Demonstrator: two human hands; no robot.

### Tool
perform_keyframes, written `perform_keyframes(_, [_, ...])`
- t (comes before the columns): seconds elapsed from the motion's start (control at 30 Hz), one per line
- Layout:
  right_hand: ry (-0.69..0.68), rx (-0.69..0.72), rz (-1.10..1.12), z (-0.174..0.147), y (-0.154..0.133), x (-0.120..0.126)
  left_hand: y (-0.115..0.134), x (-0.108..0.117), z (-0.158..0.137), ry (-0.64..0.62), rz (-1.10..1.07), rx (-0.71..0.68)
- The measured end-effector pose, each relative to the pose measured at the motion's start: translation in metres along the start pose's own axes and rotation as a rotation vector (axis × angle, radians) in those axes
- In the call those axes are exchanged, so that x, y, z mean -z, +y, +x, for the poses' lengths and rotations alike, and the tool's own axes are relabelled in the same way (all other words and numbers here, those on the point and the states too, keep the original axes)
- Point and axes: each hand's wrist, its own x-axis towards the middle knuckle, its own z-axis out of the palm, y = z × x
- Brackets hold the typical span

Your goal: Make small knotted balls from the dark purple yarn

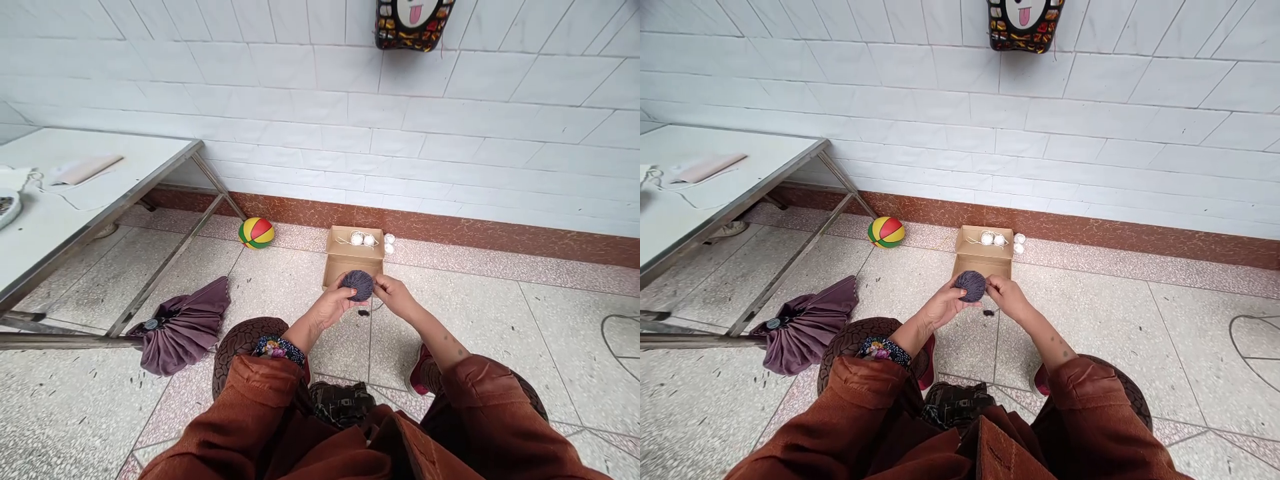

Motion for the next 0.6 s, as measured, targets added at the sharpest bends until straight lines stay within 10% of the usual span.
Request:
perform_keyframes(0.4, [-0.183, 0.197, 0.051, -0.002, -0.032, 0.008, -0.007, 0.005, 0.009, 0.282, 0.336, -0.004])
perform_keyframes(0.6, [-0.069, 0.235, 0.047, 0.009, -0.027, 0.008, -0.008, 0.004, 0.003, 0.066, 0.486, 0.114])
